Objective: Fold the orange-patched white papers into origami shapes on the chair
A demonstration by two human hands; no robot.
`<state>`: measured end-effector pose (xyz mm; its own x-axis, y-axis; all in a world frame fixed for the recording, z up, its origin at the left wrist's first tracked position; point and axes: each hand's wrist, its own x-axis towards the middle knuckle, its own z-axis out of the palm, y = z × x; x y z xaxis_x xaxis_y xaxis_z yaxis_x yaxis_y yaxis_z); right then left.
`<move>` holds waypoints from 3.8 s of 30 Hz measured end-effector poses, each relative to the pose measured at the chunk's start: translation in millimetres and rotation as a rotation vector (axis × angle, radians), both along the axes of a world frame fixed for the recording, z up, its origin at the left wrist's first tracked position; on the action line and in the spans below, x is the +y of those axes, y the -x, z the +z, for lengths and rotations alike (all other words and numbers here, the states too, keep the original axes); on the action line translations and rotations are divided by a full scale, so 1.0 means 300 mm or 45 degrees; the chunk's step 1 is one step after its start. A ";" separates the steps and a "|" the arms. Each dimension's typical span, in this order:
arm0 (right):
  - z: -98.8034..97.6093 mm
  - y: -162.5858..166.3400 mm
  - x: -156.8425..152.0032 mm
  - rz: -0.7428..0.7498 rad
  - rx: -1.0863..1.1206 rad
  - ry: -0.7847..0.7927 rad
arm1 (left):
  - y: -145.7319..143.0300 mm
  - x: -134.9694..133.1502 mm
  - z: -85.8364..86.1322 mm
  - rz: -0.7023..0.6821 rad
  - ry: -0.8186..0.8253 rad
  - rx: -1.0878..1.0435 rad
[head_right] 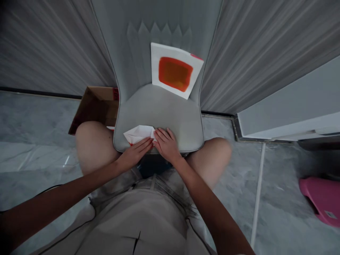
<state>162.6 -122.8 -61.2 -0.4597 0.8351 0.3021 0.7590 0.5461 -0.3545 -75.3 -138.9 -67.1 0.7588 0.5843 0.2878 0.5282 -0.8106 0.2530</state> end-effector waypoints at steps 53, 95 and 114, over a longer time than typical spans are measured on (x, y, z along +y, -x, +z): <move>0.003 -0.121 -0.118 0.183 -0.094 -0.233 | 0.256 0.016 0.074 0.229 -0.018 -0.046; -0.020 -0.155 0.272 -0.307 0.677 0.298 | 0.052 0.382 0.059 0.395 0.178 -0.432; -0.023 -0.197 0.148 0.031 0.160 -0.110 | 0.096 0.317 0.032 0.146 -0.068 -0.304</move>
